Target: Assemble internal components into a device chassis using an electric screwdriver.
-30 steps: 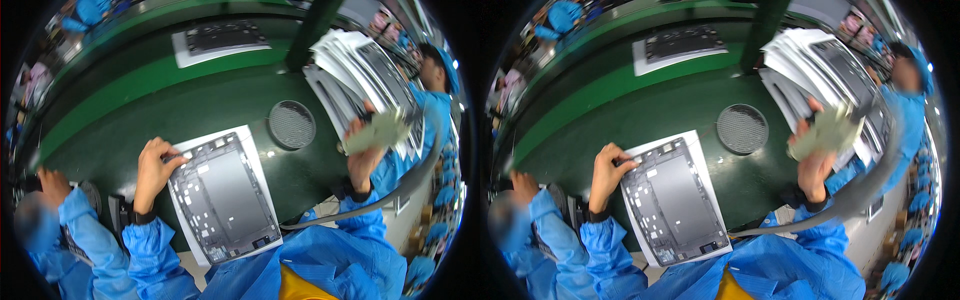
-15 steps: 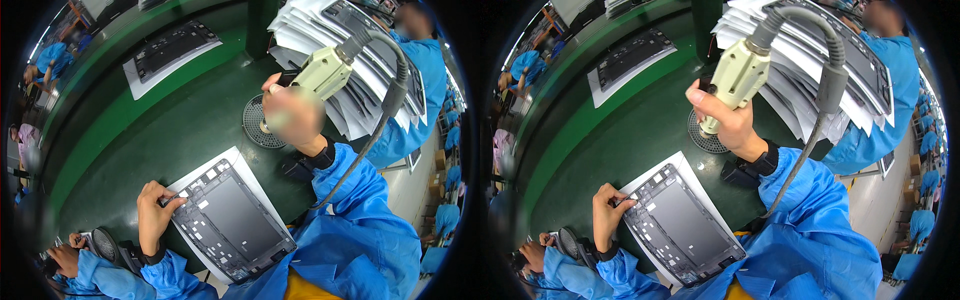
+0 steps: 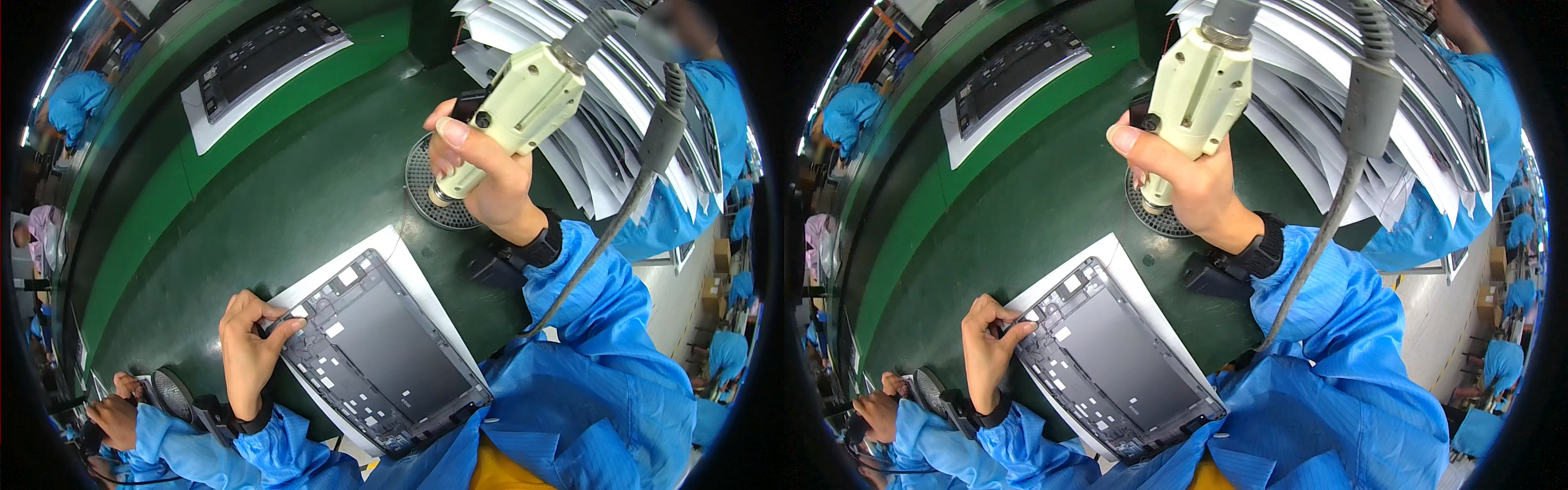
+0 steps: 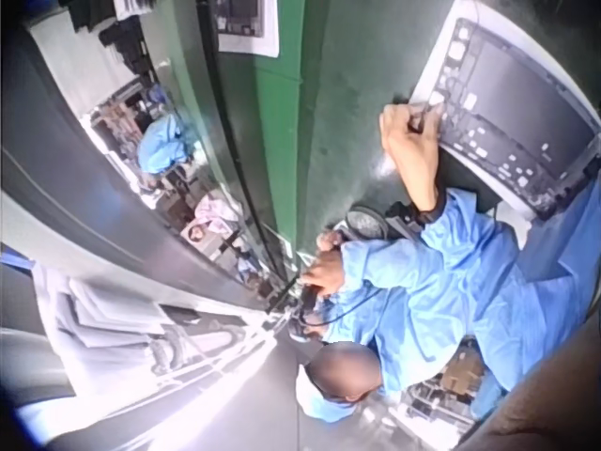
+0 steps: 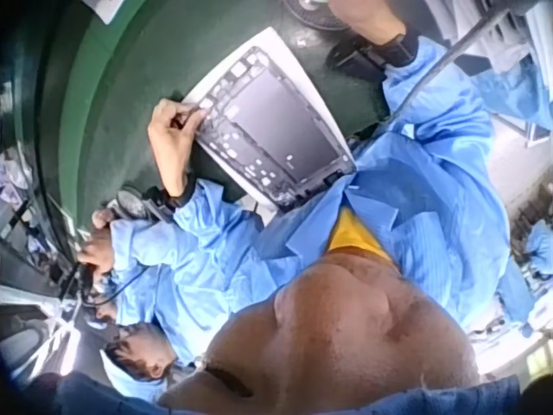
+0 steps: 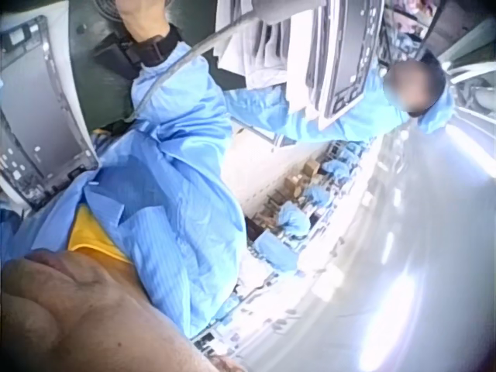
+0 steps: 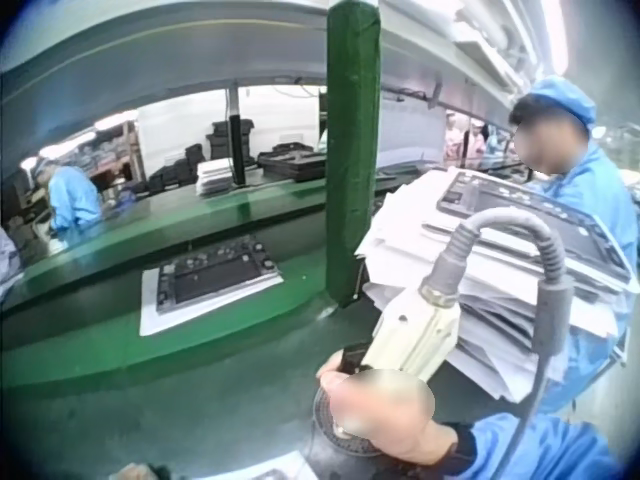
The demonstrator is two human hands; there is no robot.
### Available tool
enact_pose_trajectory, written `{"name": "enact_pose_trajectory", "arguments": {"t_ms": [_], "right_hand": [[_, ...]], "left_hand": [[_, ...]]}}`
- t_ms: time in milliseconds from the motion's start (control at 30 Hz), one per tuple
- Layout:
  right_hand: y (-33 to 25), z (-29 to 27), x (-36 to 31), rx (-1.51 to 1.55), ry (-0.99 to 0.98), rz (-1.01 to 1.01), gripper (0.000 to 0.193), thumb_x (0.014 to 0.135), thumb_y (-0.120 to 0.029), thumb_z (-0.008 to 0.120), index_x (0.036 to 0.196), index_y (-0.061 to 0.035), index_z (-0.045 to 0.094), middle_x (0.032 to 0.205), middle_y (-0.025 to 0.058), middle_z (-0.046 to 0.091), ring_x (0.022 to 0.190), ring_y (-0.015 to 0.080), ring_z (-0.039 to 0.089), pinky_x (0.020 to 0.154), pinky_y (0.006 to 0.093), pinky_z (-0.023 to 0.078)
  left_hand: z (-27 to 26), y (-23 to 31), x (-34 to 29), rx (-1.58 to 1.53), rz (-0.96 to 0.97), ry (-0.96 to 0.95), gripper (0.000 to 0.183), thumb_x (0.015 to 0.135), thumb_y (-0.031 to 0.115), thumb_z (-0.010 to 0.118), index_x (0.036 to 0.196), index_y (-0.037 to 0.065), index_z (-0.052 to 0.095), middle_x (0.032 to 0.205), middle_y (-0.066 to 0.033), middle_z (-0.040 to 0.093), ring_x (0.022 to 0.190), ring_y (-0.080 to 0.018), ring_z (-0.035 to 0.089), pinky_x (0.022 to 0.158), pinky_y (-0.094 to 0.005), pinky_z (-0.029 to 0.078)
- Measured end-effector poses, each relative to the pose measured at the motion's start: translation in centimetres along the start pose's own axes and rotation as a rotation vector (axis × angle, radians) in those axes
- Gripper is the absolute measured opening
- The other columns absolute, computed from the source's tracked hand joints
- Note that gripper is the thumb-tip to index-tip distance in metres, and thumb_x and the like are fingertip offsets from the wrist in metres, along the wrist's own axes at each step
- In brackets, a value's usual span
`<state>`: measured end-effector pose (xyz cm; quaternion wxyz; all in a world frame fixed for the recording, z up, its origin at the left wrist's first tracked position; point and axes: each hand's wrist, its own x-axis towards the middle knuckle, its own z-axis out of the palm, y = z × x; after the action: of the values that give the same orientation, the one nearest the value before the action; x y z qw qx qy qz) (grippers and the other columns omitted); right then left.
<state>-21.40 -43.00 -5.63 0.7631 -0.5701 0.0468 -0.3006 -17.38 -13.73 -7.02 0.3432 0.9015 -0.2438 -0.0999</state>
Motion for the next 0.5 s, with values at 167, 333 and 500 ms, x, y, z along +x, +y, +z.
{"name": "enact_pose_trajectory", "arguments": {"t_ms": [167,333,500], "right_hand": [[-0.2,-0.6,0.1,-0.064,-0.025,-0.018,0.024,0.076,-0.018,0.06,0.083,0.0056,0.056,0.057,0.0031,0.045,0.05,0.0122,0.045,0.046,0.0254,0.037],[-0.1,-0.7,0.1,-0.037,-0.062,0.011,0.023,0.077,-0.016,0.06,0.085,0.0046,0.055,0.058,0.0024,0.044,0.051,0.012,0.044,0.048,0.0254,0.037],[0.7,-0.7,0.2,0.094,-0.074,-0.017,0.026,0.08,-0.013,0.061,0.094,0.009,0.056,0.06,0.0054,0.051,0.052,0.0129,0.049,0.054,0.0253,0.04]], "left_hand": [[0.3,0.4,0.4,0.008,0.004,-0.001,0.026,0.054,0.005,0.08,0.07,0.0,0.06,0.064,-0.0063,0.048,0.064,-0.0209,0.044,0.056,-0.0318,0.033],[0.5,0.0,0.1,-0.017,0.022,0.034,0.025,0.055,0.002,0.078,0.067,0.0,0.057,0.063,-0.0039,0.046,0.061,-0.0148,0.041,0.053,-0.0272,0.03],[0.2,-1.0,0.1,0.013,0.128,0.036,0.026,0.057,0.007,0.079,0.067,0.001,0.055,0.064,-0.006,0.047,0.064,-0.021,0.044,0.056,-0.032,0.034]]}}
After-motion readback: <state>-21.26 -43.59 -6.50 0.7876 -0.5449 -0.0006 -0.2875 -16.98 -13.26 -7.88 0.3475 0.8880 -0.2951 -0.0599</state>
